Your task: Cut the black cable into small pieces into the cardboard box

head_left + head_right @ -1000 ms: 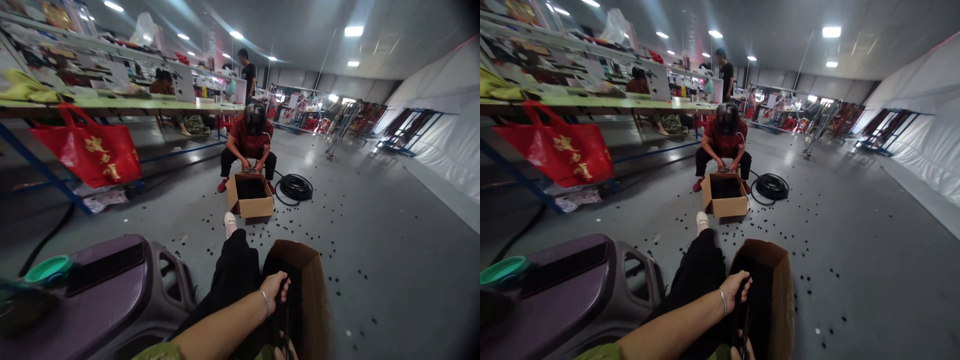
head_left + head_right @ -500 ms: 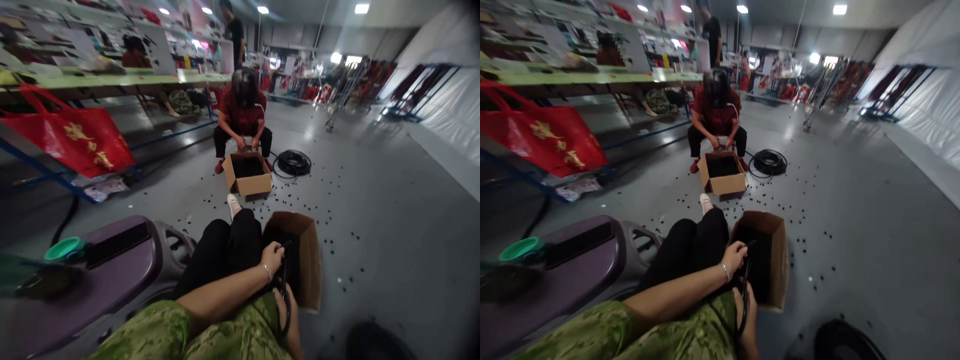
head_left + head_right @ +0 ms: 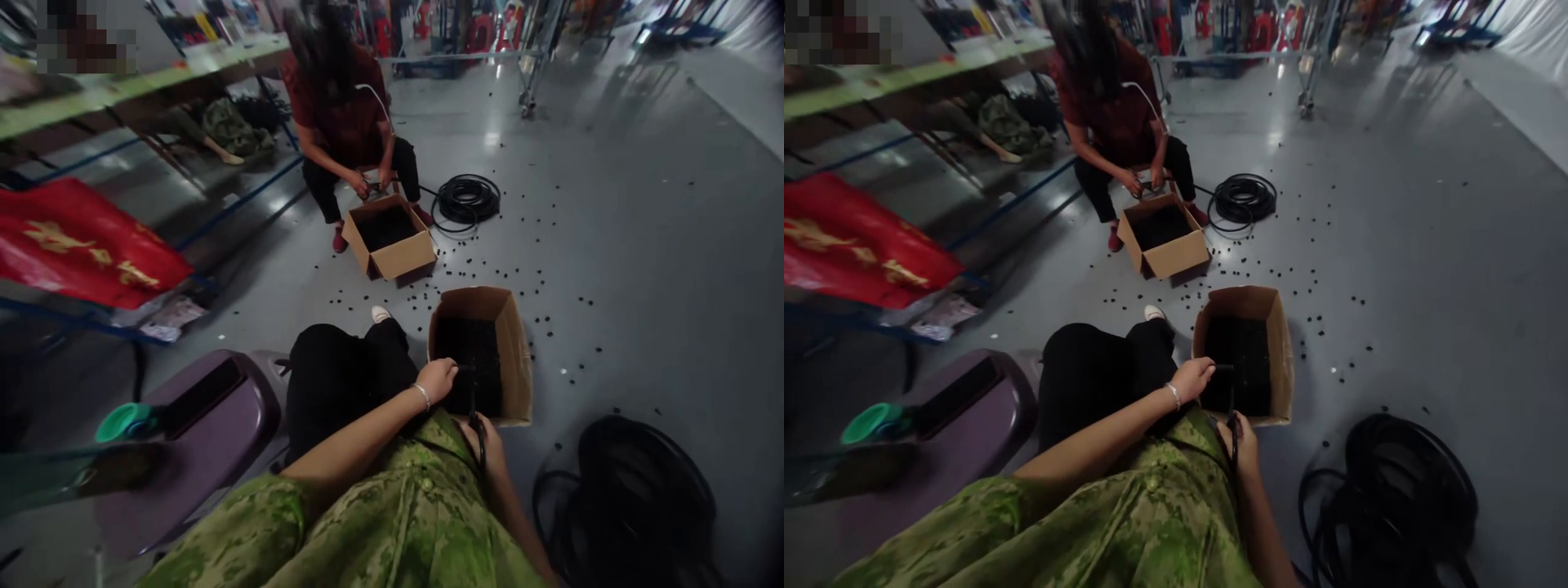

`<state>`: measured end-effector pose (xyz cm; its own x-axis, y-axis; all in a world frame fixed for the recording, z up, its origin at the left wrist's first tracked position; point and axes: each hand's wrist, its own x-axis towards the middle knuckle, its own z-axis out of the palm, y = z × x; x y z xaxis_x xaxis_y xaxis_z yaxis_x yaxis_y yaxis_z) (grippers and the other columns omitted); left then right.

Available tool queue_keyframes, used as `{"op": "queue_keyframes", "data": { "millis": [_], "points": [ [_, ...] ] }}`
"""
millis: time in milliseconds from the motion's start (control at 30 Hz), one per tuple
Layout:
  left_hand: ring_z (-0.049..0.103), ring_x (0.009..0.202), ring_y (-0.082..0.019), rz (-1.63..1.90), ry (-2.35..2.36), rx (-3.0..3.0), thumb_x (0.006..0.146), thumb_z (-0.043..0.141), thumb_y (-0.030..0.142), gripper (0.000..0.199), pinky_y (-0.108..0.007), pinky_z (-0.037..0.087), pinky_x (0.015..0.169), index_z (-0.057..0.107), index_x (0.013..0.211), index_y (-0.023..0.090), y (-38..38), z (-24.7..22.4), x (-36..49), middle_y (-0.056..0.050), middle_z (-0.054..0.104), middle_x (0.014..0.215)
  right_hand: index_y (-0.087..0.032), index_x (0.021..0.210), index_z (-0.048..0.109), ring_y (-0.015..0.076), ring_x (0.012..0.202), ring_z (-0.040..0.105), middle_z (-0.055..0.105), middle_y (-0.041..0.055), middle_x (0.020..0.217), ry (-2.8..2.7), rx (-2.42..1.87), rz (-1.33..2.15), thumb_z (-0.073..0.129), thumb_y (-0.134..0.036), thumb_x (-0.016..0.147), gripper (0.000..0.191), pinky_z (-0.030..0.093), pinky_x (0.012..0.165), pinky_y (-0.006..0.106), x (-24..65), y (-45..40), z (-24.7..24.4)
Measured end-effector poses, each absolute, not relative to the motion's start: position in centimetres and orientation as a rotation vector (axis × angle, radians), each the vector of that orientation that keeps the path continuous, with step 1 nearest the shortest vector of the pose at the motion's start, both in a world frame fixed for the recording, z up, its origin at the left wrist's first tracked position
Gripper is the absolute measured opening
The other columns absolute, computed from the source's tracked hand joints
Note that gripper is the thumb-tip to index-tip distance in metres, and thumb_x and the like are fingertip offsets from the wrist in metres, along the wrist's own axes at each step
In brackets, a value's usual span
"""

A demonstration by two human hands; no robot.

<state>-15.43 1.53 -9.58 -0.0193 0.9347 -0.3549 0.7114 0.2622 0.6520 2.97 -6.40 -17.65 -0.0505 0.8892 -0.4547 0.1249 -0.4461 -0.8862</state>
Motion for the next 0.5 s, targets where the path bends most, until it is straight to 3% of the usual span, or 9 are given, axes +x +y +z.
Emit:
{"op": "queue_keyframes", "data": {
  "millis": [100,267,500],
  "points": [
    [0.064,0.103,-0.024,0.434,1.758,1.528,0.090,0.056,0.030,0.021,-0.033,0.045,0.096,0.068,0.104,0.022,1.3,-9.8,-15.0,-0.010,0.070,0.108,-0.016,0.097,0.074,0.0317,0.091,0.069,0.075,0.0110,0.092,-1.186,-1.613,1.642,0.078,-0.059,0.056,0.060,0.053,0.084,0.041,3.4,-6.7,-18.1],
    [0.065,0.098,-0.025,0.408,1.821,1.446,0.092,0.053,0.032,0.027,-0.034,0.046,0.094,0.060,0.117,0.023,1.3,-9.8,-14.5,-0.010,0.069,0.101,-0.017,0.100,0.075,0.0317,0.085,0.069,0.075,0.0096,0.088,-1.095,-1.526,1.766,0.080,-0.061,0.053,0.064,0.054,0.079,0.041,4.0,-7.5,-18.5],
    [0.064,0.096,-0.022,0.289,1.856,1.609,0.093,0.051,0.024,0.021,-0.030,0.046,0.085,0.063,0.110,0.022,2.0,-9.4,-15.6,-0.010,0.065,0.115,-0.018,0.098,0.075,0.0290,0.081,0.068,0.075,0.0085,0.084,-1.329,-1.628,1.580,0.079,-0.055,0.057,0.055,0.053,0.078,0.039,4.9,-7.1,-17.3]
  ]
}}
